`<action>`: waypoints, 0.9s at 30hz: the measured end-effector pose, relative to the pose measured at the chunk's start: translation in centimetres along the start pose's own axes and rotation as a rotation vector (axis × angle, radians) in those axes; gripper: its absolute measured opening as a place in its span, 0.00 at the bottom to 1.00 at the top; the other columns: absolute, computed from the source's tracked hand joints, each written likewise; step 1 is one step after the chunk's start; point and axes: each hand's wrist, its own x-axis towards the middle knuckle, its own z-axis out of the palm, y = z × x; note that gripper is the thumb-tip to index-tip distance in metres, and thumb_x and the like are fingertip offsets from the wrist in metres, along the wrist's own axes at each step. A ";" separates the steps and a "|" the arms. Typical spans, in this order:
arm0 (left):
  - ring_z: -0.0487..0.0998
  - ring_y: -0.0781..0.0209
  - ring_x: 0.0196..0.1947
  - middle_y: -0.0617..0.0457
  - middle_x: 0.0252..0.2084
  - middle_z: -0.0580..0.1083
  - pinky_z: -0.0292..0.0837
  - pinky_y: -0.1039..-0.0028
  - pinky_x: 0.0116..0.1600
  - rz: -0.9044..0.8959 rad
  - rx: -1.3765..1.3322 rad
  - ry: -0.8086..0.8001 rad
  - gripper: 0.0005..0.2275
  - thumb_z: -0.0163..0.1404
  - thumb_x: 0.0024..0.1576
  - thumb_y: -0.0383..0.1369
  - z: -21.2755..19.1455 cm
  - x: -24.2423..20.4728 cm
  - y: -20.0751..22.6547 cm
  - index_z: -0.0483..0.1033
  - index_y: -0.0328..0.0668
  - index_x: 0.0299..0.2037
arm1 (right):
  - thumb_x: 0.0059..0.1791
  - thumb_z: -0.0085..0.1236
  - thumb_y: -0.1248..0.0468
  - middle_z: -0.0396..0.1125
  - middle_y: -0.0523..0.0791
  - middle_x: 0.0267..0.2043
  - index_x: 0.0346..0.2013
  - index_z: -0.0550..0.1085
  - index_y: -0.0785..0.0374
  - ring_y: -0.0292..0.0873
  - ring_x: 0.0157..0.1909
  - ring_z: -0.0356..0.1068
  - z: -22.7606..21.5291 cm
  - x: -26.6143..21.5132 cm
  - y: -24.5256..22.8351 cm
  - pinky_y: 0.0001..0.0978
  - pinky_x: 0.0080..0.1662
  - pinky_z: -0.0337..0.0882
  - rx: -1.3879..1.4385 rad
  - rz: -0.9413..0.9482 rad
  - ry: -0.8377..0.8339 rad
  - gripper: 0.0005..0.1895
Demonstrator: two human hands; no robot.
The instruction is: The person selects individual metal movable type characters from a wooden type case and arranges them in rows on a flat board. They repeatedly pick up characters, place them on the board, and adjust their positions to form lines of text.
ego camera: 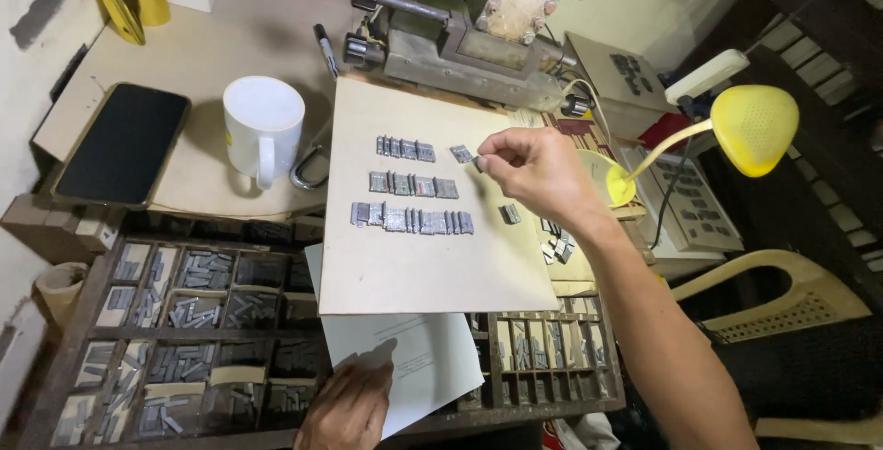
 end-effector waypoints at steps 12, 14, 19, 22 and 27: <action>0.83 0.55 0.43 0.54 0.39 0.83 0.77 0.58 0.61 0.041 -0.026 0.055 0.10 0.53 0.56 0.26 1.1 -0.7 -0.8 0.81 0.42 0.46 | 0.51 0.61 0.55 0.80 0.37 0.44 0.40 0.83 0.51 0.30 0.23 0.61 0.1 -1.3 -1.3 0.28 0.37 0.72 -0.121 0.092 -0.134 0.07; 0.83 0.56 0.42 0.54 0.38 0.83 0.77 0.59 0.61 0.038 -0.012 0.051 0.10 0.53 0.56 0.26 1.2 -0.7 -0.8 0.81 0.43 0.46 | 0.52 0.59 0.57 0.80 0.37 0.43 0.36 0.82 0.51 0.30 0.22 0.60 0.2 -0.6 -1.1 0.27 0.35 0.69 -0.107 0.047 -0.084 0.07; 0.83 0.54 0.40 0.53 0.37 0.83 0.77 0.58 0.61 0.041 -0.004 0.051 0.09 0.55 0.55 0.27 1.0 -0.3 -0.5 0.82 0.42 0.45 | 0.54 0.56 0.57 0.79 0.41 0.35 0.29 0.80 0.52 0.30 0.14 0.50 0.9 1.1 -2.2 0.27 0.23 0.58 -0.145 0.009 -0.028 0.11; 0.83 0.53 0.42 0.52 0.38 0.83 0.77 0.57 0.61 0.001 0.009 0.031 0.09 0.57 0.55 0.29 0.8 -0.3 -0.4 0.82 0.42 0.46 | 0.53 0.58 0.59 0.77 0.43 0.40 0.28 0.74 0.57 0.36 0.31 0.69 1.5 1.6 -3.4 0.33 0.35 0.70 -0.170 0.061 -0.076 0.09; 0.84 0.55 0.43 0.53 0.39 0.83 0.76 0.58 0.62 0.019 0.023 0.040 0.09 0.56 0.57 0.31 0.2 0.1 0.1 0.81 0.43 0.47 | 0.50 0.55 0.63 0.75 0.42 0.36 0.34 0.75 0.54 0.35 0.33 0.68 2.6 4.2 -4.1 0.33 0.37 0.70 -0.197 0.087 -0.082 0.02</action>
